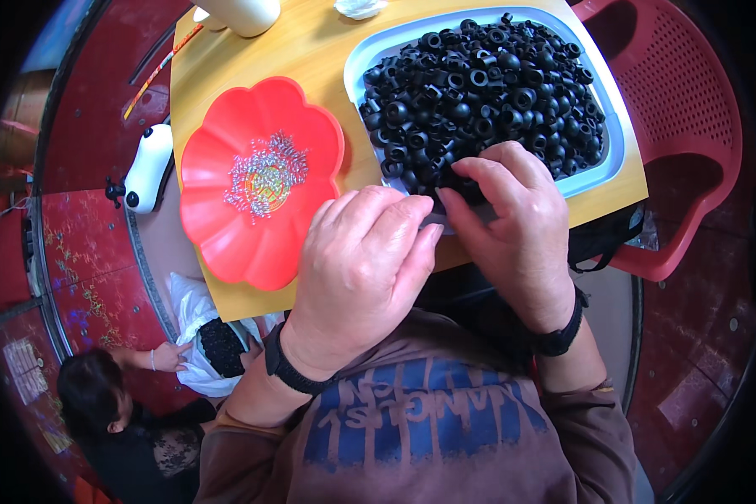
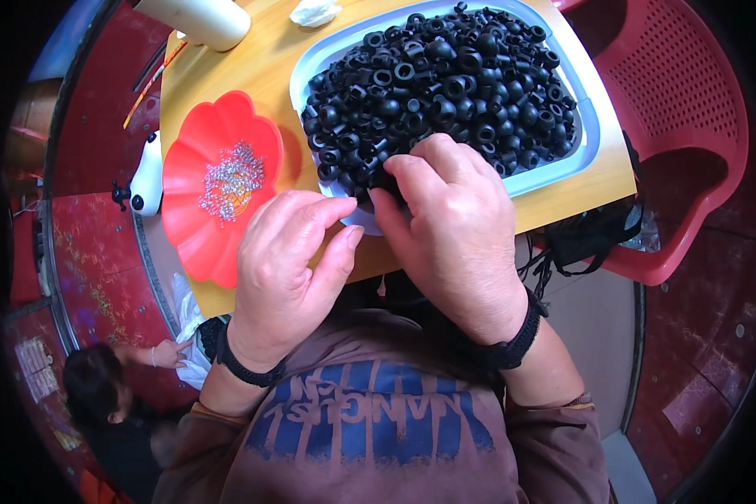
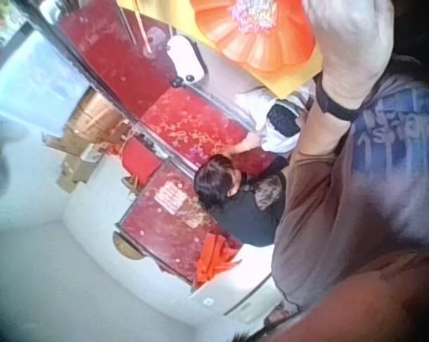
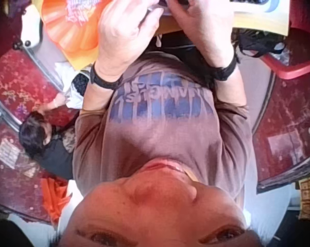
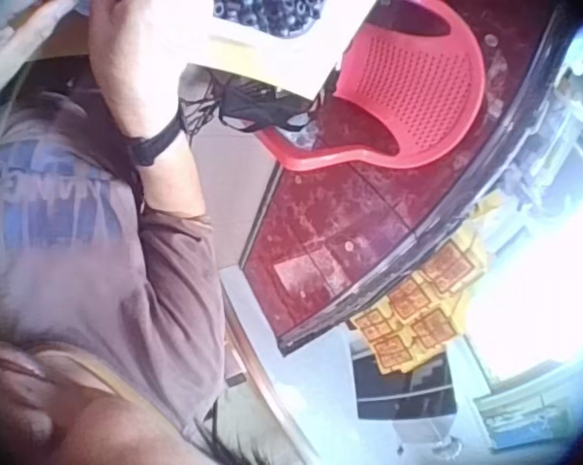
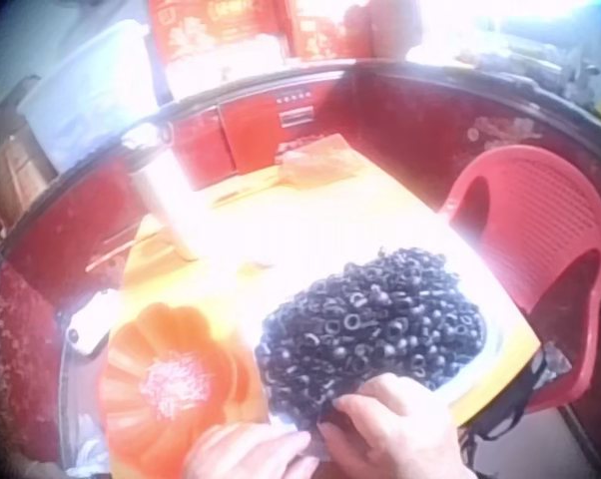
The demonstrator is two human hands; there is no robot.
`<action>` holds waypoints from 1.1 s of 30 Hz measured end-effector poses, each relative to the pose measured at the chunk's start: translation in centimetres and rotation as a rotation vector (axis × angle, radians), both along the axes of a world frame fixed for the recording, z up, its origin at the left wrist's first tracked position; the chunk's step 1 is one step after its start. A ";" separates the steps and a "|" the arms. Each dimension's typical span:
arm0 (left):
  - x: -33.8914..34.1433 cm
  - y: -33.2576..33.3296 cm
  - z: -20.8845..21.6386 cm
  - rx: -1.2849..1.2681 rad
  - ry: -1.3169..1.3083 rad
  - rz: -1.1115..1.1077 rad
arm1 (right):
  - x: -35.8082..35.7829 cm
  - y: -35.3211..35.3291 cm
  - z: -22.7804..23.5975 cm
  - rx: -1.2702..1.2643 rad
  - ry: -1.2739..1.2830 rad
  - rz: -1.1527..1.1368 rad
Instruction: Assembling small metal studs into black plastic caps.
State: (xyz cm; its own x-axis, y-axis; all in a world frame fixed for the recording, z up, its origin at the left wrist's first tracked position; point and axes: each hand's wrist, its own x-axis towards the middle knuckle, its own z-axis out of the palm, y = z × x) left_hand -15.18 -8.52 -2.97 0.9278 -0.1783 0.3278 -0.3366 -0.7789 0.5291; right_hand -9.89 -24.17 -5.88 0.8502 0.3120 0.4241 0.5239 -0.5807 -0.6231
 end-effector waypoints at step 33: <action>-2.9 0.6 3.3 -0.544 0.151 -0.162 | -3.7 -1.2 2.3 1.098 0.737 0.579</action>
State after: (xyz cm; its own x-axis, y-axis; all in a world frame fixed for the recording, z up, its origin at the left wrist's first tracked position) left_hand -18.05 -7.95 0.37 0.9464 -0.1645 0.2780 -0.3182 -0.3268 0.8899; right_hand -13.57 -25.34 -3.56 0.8468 0.4927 0.2006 -0.1159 0.5390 -0.8343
